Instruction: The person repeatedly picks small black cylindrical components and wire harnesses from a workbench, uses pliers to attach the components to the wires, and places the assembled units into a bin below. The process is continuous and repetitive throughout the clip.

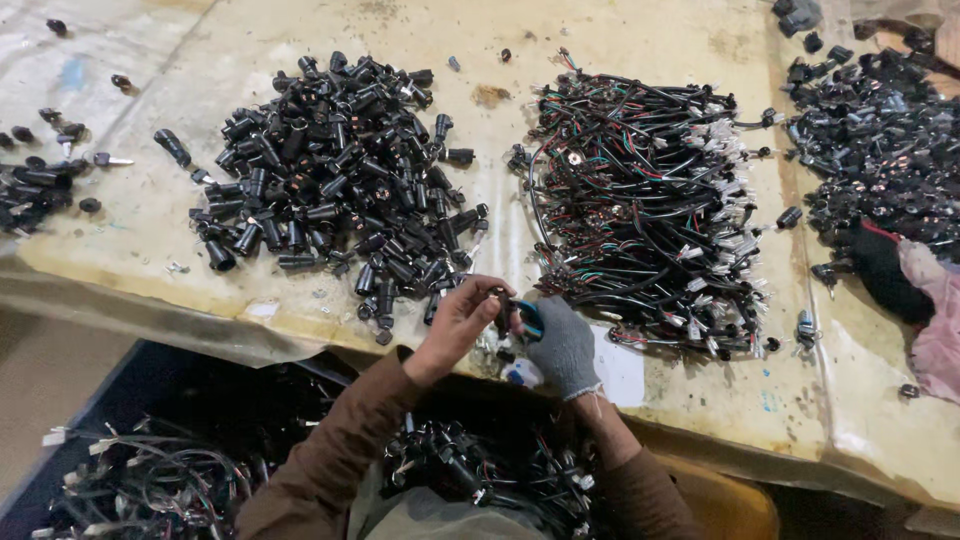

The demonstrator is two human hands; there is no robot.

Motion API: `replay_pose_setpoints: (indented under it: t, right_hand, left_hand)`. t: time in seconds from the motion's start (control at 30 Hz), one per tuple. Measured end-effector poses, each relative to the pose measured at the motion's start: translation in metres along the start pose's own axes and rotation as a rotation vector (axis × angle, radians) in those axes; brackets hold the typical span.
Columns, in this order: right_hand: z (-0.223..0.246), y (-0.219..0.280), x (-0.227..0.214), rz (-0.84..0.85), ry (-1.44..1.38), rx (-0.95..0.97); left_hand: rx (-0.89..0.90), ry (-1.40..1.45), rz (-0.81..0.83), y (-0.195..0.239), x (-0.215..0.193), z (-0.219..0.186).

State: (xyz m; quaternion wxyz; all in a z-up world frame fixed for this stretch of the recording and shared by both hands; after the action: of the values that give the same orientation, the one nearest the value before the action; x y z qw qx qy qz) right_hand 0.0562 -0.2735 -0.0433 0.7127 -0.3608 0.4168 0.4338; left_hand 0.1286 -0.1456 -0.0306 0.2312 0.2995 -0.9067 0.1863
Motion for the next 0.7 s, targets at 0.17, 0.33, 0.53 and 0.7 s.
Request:
replay_pose_setpoints:
  t: [0.17, 0.33, 0.53, 0.7]
  right_hand:
    - [0.013, 0.011, -0.013, -0.183, 0.041, -0.057]
    - [0.021, 0.023, -0.046, -0.18, -0.204, -0.087]
    - [0.019, 0.064, -0.139, -0.344, -0.655, -0.147]
    - [0.037, 0.086, -0.157, -0.374, -0.596, -0.248]
  left_hand:
    - [-0.235, 0.378, -0.152, 0.034, 0.016, 0.042]
    - [-0.003, 0.215, 0.091, 0.048, 0.033, 0.011]
    - [-0.179, 0.031, -0.017, 0.066, 0.011, 0.027]
    - [-0.162, 0.241, 0.06, 0.059, 0.029, 0.035]
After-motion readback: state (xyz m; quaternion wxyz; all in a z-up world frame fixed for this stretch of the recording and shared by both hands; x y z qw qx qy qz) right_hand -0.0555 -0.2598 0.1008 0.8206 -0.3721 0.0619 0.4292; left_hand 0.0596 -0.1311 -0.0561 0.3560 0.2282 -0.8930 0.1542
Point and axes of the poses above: each hand's wrist, its own y-axis away from the middle knuckle, its own x-axis out of the palm, z = x × y, the point moved 10 cm from there along -y, towards the middle knuckle, and after that the axes turned 7 degrees about y, right-handed, at the moved point
